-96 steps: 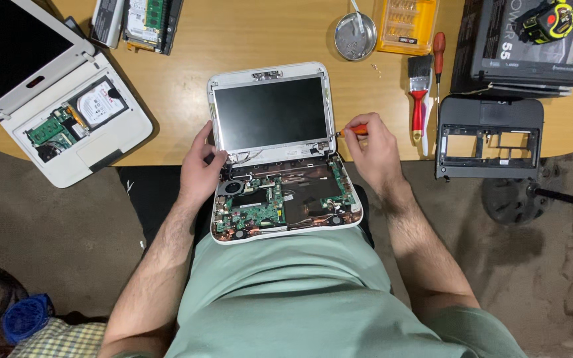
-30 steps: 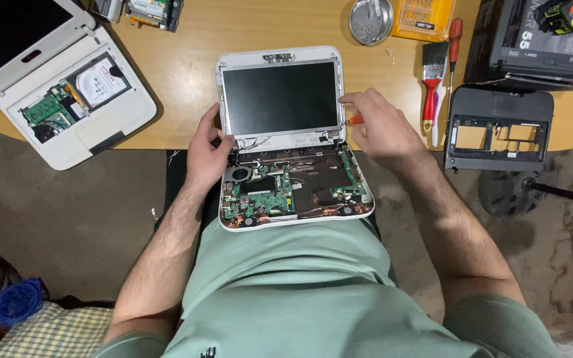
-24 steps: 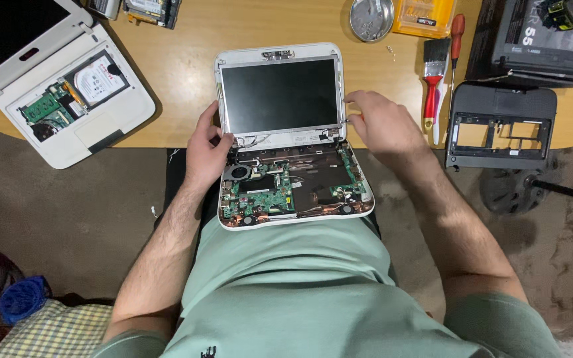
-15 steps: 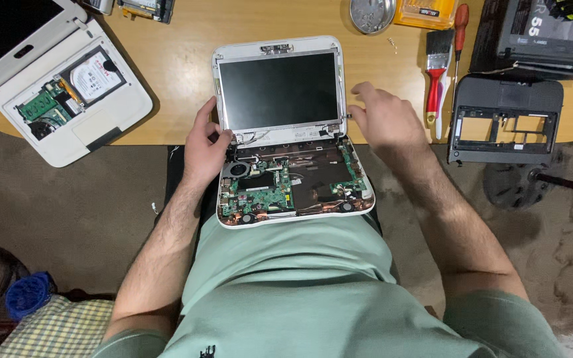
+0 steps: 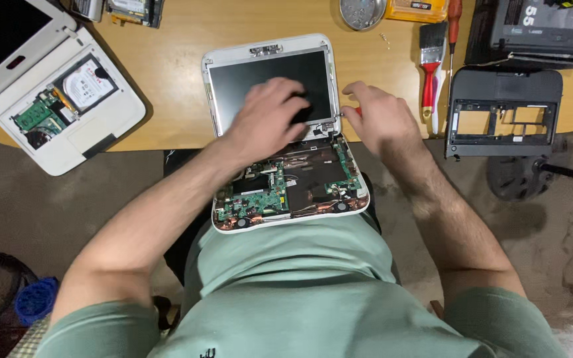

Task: The person removes the laptop screen bezel and unscrews the display panel using a screwdriver. They then detach the screen and set it aside, exposing the internal components.

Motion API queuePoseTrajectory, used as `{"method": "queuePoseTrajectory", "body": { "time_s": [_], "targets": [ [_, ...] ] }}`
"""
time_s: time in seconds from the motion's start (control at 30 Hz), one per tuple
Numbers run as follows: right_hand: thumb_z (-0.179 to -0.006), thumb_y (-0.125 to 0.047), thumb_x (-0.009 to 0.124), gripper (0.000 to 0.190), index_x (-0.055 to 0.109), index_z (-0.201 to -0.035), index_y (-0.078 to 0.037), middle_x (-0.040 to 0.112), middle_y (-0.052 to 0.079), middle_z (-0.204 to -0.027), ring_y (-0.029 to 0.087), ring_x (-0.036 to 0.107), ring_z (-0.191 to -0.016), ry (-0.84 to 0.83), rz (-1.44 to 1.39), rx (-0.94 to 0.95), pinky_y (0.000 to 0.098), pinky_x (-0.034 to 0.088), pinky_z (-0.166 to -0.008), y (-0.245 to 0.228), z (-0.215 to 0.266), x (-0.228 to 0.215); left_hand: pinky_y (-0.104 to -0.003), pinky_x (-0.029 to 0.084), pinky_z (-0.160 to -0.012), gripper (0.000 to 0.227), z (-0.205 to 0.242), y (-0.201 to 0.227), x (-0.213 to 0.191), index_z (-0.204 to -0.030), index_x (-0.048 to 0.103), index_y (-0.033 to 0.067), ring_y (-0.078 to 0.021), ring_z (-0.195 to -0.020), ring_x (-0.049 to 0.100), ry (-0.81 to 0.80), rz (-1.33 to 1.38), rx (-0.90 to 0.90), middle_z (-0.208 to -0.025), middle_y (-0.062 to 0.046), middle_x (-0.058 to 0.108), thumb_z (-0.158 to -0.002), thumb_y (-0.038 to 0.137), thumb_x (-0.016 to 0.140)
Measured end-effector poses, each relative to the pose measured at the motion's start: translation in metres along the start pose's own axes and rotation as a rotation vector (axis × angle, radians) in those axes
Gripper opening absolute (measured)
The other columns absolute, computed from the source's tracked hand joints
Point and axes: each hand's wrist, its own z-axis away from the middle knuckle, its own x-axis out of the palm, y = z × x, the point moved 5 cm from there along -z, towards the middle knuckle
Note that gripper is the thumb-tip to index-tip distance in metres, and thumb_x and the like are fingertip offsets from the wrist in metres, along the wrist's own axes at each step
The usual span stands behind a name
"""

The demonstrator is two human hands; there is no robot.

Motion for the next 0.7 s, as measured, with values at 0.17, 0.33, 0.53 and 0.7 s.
{"method": "queuePoseTrajectory", "body": {
  "time_s": [0.17, 0.33, 0.53, 0.7],
  "targets": [
    [-0.122, -0.031, 0.074, 0.037, 0.072, -0.157, -0.019, 0.086, 0.011, -0.139, 0.035, 0.086, -0.113, 0.072, -0.053, -0.061, 0.0612, 0.065, -0.103, -0.001, -0.001, -0.001, -0.059, 0.044, -0.132, 0.045, -0.057, 0.011, 0.033, -0.139, 0.086, 0.0134, -0.0364, -0.163, 0.055, 0.014, -0.05, 0.126, -0.161, -0.012, 0.069, -0.102, 0.036, 0.098],
    [-0.117, -0.023, 0.085, 0.032, 0.077, -0.146, -0.011, 0.089, 0.009, -0.13, 0.029, 0.086, -0.092, 0.208, -0.083, -0.216, 0.0576, 0.064, -0.085, -0.002, 0.003, -0.001, -0.062, 0.036, -0.14, 0.04, -0.068, 0.014, 0.044, -0.129, 0.094, 0.0158, -0.0326, -0.157, 0.061, -0.042, -0.104, 0.143, -0.156, -0.011, 0.072, -0.096, 0.038, 0.101],
    [-0.113, -0.009, 0.092, 0.025, 0.083, -0.136, -0.007, 0.091, 0.009, -0.124, 0.025, 0.086, -0.087, 0.363, -0.105, -0.416, 0.0471, 0.065, -0.076, -0.021, 0.019, -0.019, -0.069, 0.025, -0.146, 0.036, -0.07, 0.019, 0.041, -0.126, 0.098, 0.0208, -0.0303, -0.155, 0.064, -0.07, -0.178, 0.109, -0.147, -0.01, 0.071, -0.095, 0.039, 0.102],
    [-0.096, 0.006, 0.074, 0.06, 0.072, -0.155, -0.005, 0.074, 0.019, -0.138, 0.044, 0.079, -0.115, 0.186, -0.231, -0.413, 0.0599, 0.065, -0.094, -0.033, 0.024, -0.031, -0.073, 0.023, -0.147, 0.031, -0.067, 0.021, 0.037, -0.118, 0.099, 0.0125, -0.0326, -0.158, 0.066, 0.031, -0.173, 0.136, -0.148, -0.012, 0.075, -0.097, 0.035, 0.099]
  ]
}}
